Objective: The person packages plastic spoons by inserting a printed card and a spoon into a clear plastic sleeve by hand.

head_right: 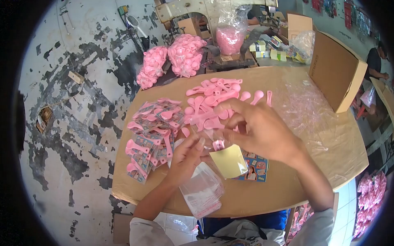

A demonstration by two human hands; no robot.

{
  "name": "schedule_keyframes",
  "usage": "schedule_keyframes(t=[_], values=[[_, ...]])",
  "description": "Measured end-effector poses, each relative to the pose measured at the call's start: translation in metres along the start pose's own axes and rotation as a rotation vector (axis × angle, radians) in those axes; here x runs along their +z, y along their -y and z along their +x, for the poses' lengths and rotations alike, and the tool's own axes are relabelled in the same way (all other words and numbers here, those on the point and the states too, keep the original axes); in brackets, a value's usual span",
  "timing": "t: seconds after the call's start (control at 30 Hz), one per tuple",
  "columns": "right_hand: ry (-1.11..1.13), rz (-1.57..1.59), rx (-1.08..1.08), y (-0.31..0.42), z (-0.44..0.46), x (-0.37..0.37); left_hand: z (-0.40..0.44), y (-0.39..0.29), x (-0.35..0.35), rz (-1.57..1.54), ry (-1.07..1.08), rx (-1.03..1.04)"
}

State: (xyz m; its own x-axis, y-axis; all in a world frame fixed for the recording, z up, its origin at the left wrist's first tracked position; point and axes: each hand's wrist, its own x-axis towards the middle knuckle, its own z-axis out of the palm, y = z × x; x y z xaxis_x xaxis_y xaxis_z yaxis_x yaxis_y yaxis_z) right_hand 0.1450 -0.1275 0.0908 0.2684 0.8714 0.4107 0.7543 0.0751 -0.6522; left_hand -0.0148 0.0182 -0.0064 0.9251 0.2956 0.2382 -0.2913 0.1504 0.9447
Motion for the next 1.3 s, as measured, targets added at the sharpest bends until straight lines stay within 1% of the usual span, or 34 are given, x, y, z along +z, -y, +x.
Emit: schedule_keyframes(t=[0.1,0.2,0.3,0.4,0.6,0.7,0.8,0.9,1.0,1.07,1.1,1.13,1.2,1.23,1.3], values=[[0.033,0.038,0.185,0.006,-0.003,0.007,-0.001,0.002,0.003,0.066,-0.11,0.022],[-0.331,-0.208,-0.264,-0.01,0.0,0.03,0.0,-0.003,0.004,0.084,-0.18,-0.041],[-0.27,-0.433,-0.396,-0.005,-0.005,0.028,-0.002,-0.015,0.018,0.101,-0.187,-0.002],[-0.283,-0.526,-0.431,-0.011,-0.003,0.035,-0.009,-0.009,0.019,0.265,-0.121,0.014],[-0.294,-0.582,-0.461,-0.025,-0.007,0.043,-0.008,-0.014,0.016,0.391,-0.087,-0.061],[-0.252,-0.635,-0.512,-0.029,-0.009,0.042,-0.007,-0.016,0.014,0.513,-0.085,-0.1],[-0.241,-0.606,-0.485,-0.032,-0.013,0.043,-0.006,-0.019,0.008,0.68,0.023,-0.106],[-0.226,-0.651,-0.499,-0.039,-0.014,0.043,-0.007,-0.013,0.007,0.75,0.08,-0.095],[-0.311,-0.453,-0.38,-0.042,-0.013,0.042,-0.005,-0.017,0.006,0.648,0.113,-0.107],[-0.421,0.04,-0.06,-0.038,-0.014,0.025,-0.005,-0.019,0.012,0.313,-0.013,-0.175],[-0.435,0.283,-0.034,-0.04,-0.017,0.006,-0.004,-0.02,0.013,0.143,-0.076,-0.202],[-0.442,0.525,-0.007,-0.05,-0.019,-0.018,-0.001,-0.019,0.001,0.115,-0.026,-0.239],[-0.042,1.18,-0.259,-0.093,-0.021,-0.061,0.004,-0.009,-0.012,0.045,-0.113,-0.224],[-0.026,0.852,-0.053,-0.111,-0.028,-0.071,0.005,-0.007,-0.014,0.011,-0.157,-0.219],[-0.002,0.179,0.324,-0.141,-0.038,-0.081,0.006,-0.009,-0.015,0.051,-0.176,-0.233]])
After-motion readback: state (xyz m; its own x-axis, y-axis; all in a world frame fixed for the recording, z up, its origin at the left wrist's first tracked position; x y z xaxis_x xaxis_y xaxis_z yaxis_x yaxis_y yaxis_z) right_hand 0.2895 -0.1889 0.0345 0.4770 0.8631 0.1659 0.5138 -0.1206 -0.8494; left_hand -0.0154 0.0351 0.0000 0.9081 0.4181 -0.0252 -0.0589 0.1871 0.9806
